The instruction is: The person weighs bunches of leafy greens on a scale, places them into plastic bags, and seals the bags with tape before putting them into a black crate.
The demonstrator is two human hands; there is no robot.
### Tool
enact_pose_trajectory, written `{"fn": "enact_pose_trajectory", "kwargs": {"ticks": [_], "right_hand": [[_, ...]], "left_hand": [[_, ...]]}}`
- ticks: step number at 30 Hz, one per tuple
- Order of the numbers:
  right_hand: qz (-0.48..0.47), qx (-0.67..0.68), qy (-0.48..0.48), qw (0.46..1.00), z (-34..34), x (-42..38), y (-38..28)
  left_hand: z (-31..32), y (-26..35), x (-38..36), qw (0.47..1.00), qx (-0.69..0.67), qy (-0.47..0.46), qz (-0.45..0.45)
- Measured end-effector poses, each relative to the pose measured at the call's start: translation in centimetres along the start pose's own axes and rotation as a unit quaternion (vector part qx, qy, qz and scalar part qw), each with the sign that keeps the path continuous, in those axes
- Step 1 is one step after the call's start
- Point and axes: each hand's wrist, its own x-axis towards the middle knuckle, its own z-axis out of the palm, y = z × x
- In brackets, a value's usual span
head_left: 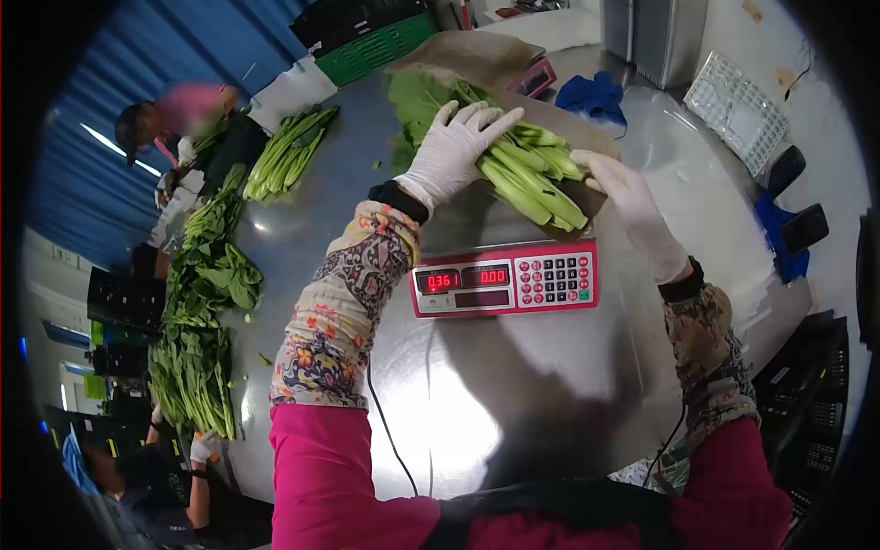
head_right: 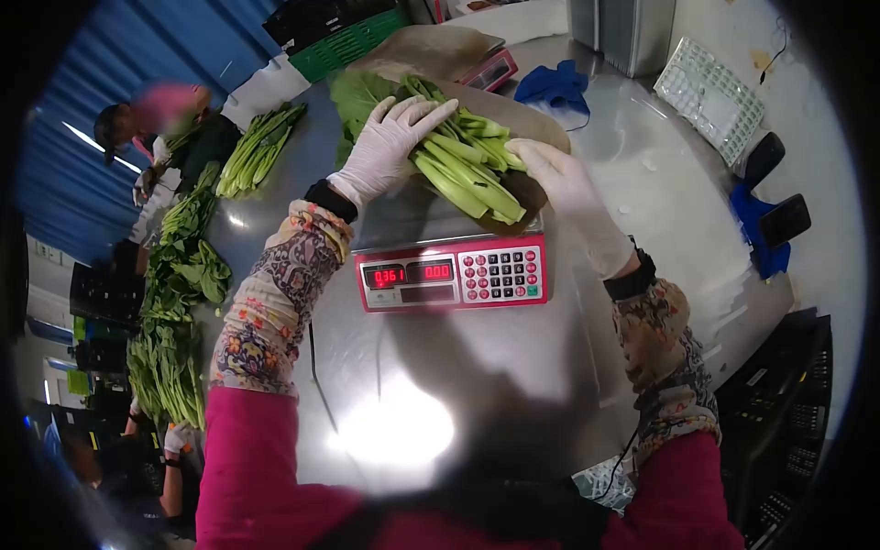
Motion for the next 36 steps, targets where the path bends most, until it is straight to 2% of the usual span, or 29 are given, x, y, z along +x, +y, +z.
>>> {"fn": "enact_pose_trajectory", "kwargs": {"ticks": [1, 3, 4, 5, 7, 9, 11, 13, 14, 15, 16, 17, 18, 19, 20, 21, 23, 25, 26, 28, 29, 33, 36], "right_hand": [[0.038, 0.034, 0.014, 0.999, 0.3, -0.4, -0.8], [0.074, 0.068, 0.026, 0.995, 1.2, -1.3, -1.1], [0.024, -0.118, 0.0, 0.993, 1.7, -1.8, -0.5], [-0.03, -0.301, -0.025, 0.953, 2.1, -2.1, 0.1], [-0.005, -0.313, -0.017, 0.95, 2.6, -2.0, 1.0], [0.02, -0.325, -0.013, 0.946, 2.2, -1.4, 0.8], [0.116, -0.07, 0.029, 0.99, 1.5, -0.1, 0.5], [0.08, 0.076, 0.007, 0.994, -0.6, 1.7, -0.4], [0.086, 0.079, -0.001, 0.993, -1.2, 2.0, -1.0], [0.098, 0.21, -0.031, 0.972, -1.5, 2.2, -1.5], [0.109, 0.338, -0.06, 0.933, -1.7, 2.0, -2.0], [0.113, 0.34, -0.066, 0.931, -1.7, 1.6, -2.3], [0.103, 0.372, -0.107, 0.916, -1.6, 1.2, -2.6], [0.092, 0.404, -0.148, 0.898, -1.6, 0.6, -3.0], [0.093, 0.388, -0.142, 0.906, -1.1, -0.4, -4.0], [0.092, 0.39, -0.146, 0.905, -0.5, -1.4, -4.3], [0.109, 0.276, -0.166, 0.94, 1.1, -3.5, -4.8], [0.121, 0.161, -0.231, 0.952, 3.9, -6.5, -6.1], [0.11, 0.14, -0.286, 0.941, 5.3, -8.0, -5.7], [0.121, 0.118, -0.361, 0.917, 7.9, -10.7, -4.1], [0.144, 0.115, -0.383, 0.905, 8.7, -11.9, -3.4], [0.137, 0.083, -0.412, 0.897, 9.8, -14.5, -2.7], [0.16, 0.119, -0.357, 0.913, 8.9, -13.5, -4.9]], "left_hand": [[0.2, 0.4, 0.2, 1.0, 0.001, -0.002, -0.001], [1.0, 1.0, 0.6, 0.991, 0.107, -0.005, -0.078], [1.0, 0.6, 0.9, 0.989, 0.046, -0.076, -0.115], [1.4, 0.6, 0.9, 0.989, 0.048, -0.074, -0.116], [2.3, 0.8, 0.8, 0.969, 0.029, -0.013, -0.247], [1.3, 1.9, 0.4, 0.963, 0.041, -0.004, -0.267], [0.5, 2.9, -0.7, 0.961, 0.107, 0.057, -0.249], [0.2, 3.4, -2.3, 0.958, 0.103, 0.065, -0.261], [0.5, 3.3, -2.9, 0.963, 0.058, 0.053, -0.258], [0.4, 3.7, -3.6, 0.966, 0.013, 0.04, -0.254], [0.2, 4.1, -4.4, 0.963, -0.022, 0.083, -0.255], [-0.1, 4.4, -5.3, 0.962, -0.02, 0.081, -0.262], [-0.5, 4.7, -6.0, 0.925, -0.173, 0.099, -0.323], [-0.9, 5.1, -6.7, 0.862, -0.321, 0.117, -0.375], [-1.4, 6.0, -7.5, 0.786, -0.486, 0.125, -0.362], [-2.6, 7.8, -8.2, 0.787, -0.482, 0.127, -0.365], [-5.6, 12.3, -9.4, 0.71, -0.614, 0.128, -0.319], [-5.1, 15.4, -11.7, 0.66, -0.657, 0.16, -0.327], [-5.9, 17.9, -12.0, 0.677, -0.627, 0.201, -0.328], [-6.0, 21.1, -14.5, 0.615, -0.643, 0.237, -0.391], [-5.8, 22.1, -15.9, 0.605, -0.641, 0.239, -0.407], [-5.5, 24.7, -20.4, 0.589, -0.628, 0.225, -0.456], [-7.1, 24.2, -22.1, 0.585, -0.623, 0.217, -0.472]]}}
